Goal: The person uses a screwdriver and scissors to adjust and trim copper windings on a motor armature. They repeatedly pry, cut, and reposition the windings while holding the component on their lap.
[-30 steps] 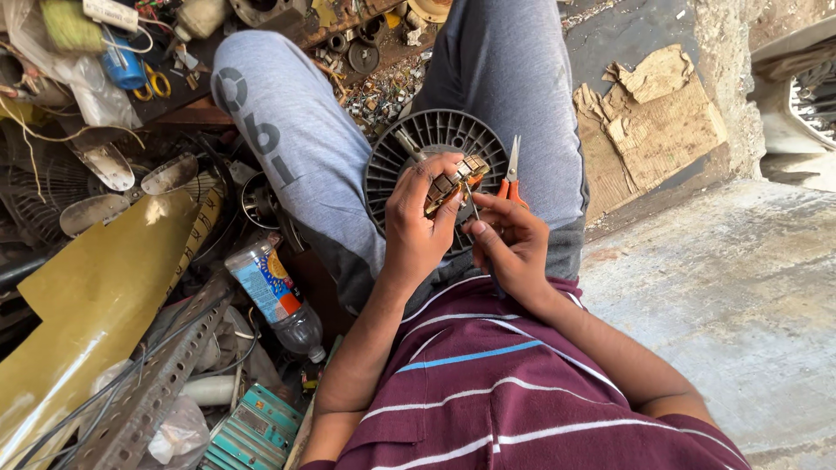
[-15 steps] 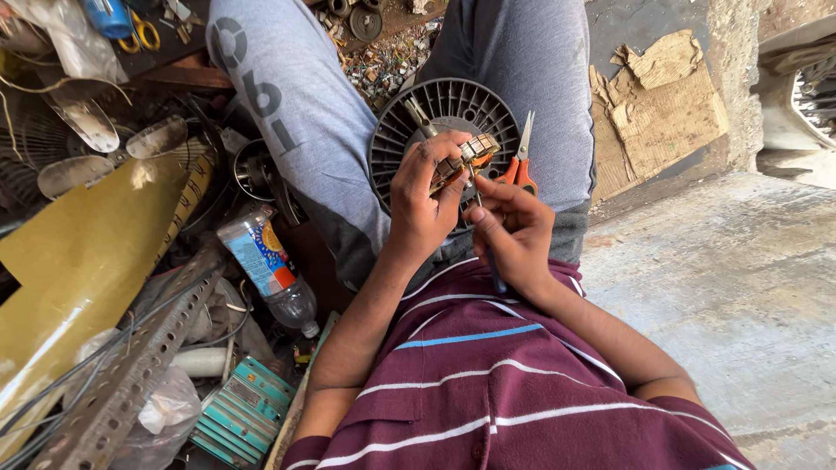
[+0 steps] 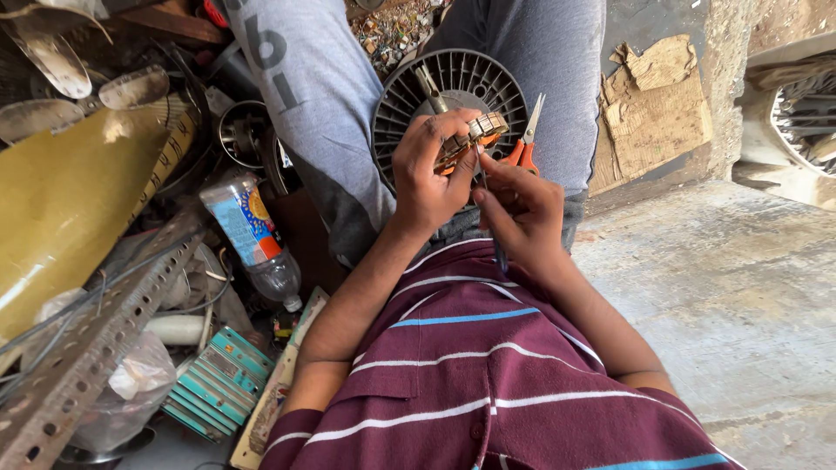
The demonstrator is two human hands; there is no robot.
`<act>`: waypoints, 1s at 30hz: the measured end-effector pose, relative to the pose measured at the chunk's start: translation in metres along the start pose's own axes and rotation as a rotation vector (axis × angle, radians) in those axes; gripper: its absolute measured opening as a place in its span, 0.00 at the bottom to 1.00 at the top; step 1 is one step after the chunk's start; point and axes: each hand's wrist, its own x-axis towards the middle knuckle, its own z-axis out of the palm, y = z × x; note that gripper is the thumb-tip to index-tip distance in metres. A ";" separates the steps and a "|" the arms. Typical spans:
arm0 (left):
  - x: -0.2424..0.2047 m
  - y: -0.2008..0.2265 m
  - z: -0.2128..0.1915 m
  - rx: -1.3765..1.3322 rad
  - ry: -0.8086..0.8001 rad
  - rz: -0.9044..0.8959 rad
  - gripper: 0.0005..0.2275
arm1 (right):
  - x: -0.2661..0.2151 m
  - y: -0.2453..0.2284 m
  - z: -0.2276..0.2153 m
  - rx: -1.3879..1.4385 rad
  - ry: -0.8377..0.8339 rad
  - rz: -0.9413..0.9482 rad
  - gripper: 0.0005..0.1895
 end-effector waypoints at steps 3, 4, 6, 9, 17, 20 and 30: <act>0.000 -0.003 -0.001 -0.025 0.004 0.017 0.11 | 0.006 0.007 -0.005 -0.377 -0.010 -0.326 0.20; -0.002 -0.003 -0.001 -0.034 0.006 0.028 0.11 | 0.004 0.009 -0.005 -0.252 -0.007 -0.222 0.20; -0.004 -0.002 0.001 -0.013 0.023 0.025 0.11 | -0.001 0.011 -0.001 -0.003 -0.001 -0.017 0.19; -0.004 -0.004 0.000 0.018 0.035 0.045 0.11 | -0.008 0.008 -0.001 0.593 0.117 0.391 0.19; -0.004 -0.006 -0.001 0.017 0.022 0.064 0.09 | -0.008 -0.004 -0.007 0.604 0.108 0.450 0.19; -0.004 -0.007 -0.003 0.009 0.017 0.073 0.09 | -0.009 -0.012 -0.002 0.180 0.002 0.256 0.20; -0.008 -0.016 -0.008 -0.041 0.058 -0.007 0.09 | 0.029 -0.026 -0.036 -0.710 -0.206 -0.332 0.16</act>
